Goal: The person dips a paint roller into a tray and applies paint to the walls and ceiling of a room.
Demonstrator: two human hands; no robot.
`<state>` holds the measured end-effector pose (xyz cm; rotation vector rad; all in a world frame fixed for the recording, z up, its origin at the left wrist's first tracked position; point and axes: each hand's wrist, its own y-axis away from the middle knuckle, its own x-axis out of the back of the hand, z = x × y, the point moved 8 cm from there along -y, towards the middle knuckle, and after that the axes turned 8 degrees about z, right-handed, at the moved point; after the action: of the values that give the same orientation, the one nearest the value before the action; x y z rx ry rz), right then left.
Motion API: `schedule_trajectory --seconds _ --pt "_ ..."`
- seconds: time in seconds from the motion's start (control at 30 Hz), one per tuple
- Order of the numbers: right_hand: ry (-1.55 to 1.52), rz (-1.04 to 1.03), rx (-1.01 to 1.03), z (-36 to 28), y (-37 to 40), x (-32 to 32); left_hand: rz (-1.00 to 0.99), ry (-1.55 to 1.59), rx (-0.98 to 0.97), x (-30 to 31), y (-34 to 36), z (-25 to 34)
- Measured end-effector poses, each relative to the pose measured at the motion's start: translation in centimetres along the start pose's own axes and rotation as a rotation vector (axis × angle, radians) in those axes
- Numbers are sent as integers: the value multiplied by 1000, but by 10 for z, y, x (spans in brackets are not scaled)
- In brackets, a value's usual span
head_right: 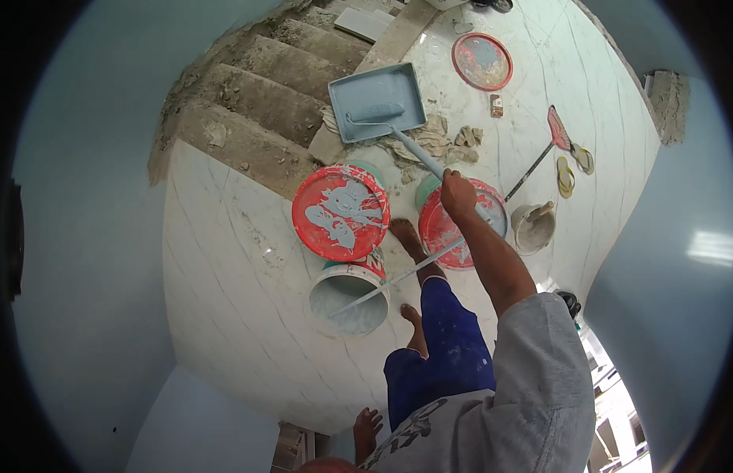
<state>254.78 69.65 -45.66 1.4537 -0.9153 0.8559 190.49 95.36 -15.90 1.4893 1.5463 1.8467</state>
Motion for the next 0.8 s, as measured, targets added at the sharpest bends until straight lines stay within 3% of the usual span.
schedule_trajectory --seconds 0.3,0.37,0.43,0.57,0.8 --pt "-119 104 17 -5 -53 -10 1 18 4 -5 -6 13" --pt "-171 159 17 -2 -39 6 -3 36 -20 -6 -8 17" --pt "-121 70 -37 4 -14 14 9 35 -5 -3 -3 13" --pt "-84 21 -42 7 3 -21 -11 4 15 -10 -5 8" --pt "-202 94 8 6 -65 -32 -19 9 -1 -10 -12 10"
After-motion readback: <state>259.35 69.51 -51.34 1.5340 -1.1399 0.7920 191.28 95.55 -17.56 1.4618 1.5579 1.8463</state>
